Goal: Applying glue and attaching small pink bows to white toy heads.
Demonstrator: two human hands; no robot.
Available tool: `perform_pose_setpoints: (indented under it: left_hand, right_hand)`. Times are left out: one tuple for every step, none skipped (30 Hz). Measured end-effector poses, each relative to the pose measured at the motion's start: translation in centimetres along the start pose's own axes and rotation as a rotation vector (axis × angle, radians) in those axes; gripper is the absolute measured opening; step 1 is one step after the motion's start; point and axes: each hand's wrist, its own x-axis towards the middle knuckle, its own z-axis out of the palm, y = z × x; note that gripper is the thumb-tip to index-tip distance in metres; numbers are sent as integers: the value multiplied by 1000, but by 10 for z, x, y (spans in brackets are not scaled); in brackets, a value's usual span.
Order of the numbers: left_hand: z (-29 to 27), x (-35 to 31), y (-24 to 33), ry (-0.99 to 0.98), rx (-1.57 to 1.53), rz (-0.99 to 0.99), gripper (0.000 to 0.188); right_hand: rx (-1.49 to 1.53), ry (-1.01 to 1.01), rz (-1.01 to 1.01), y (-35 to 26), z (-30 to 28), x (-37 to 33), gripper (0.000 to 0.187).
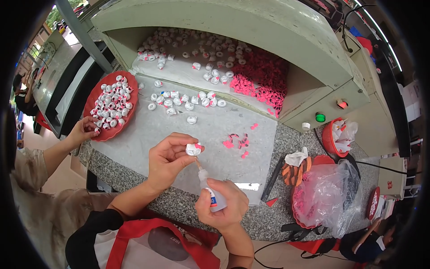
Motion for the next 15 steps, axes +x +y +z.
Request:
perform_pose_setpoints:
  left_hand:
    - [1,0,0,-3,-1,1,30]
    - [1,-1,0,-5,-9,-6,30]
    - [2,-1,1,-6,-17,-11,30]
    - [2,-2,1,-9,-17,-9,30]
    - [1,-2,1,4,-8,-24,30]
    - [1,-2,1,18,0,-41,30]
    - [0,-2,2,17,0,-41,30]
    - [0,0,2,17,-21,-83,30]
    - [0,1,3,16,-42,-128,30]
    - [-1,1,3,15,-42,-131,30]
    - [-1,1,2,18,-71,-154,31]
    - [-2,1,1,19,-99,-176,31]
    - [-2,1,1,18,-98,-179,31]
    - [-3,1,1,14,-111,-177,32]
    - [-3,1,0,11,-126,-177,33]
  right_hand:
    - [-4,-8,-5,0,0,0,26]
    - [-7,-6,-7,-1,0,-2,26]
    - [-15,-13,44,-4,-1,-5,23]
    - [-22,-20,96,-5,-1,-6,22]
    - [-23,-18,93,-4,-1,-5,22]
    - [0,-6,51,-2,-1,-5,23]
    - [23,5,10,0,-2,-4,25]
    - [23,6,10,1,-1,-3,25]
    - [24,21,7,1,-1,-2,25]
    - [25,36,4,1,-1,-1,25]
    - [24,37,8,1,-2,-1,25]
    - [26,35,7,1,-2,-1,25]
    - [28,34,6,1,-2,-1,25]
    - [28,36,9,1,-2,-1,25]
    - [16,33,-6,1,-1,0,25]
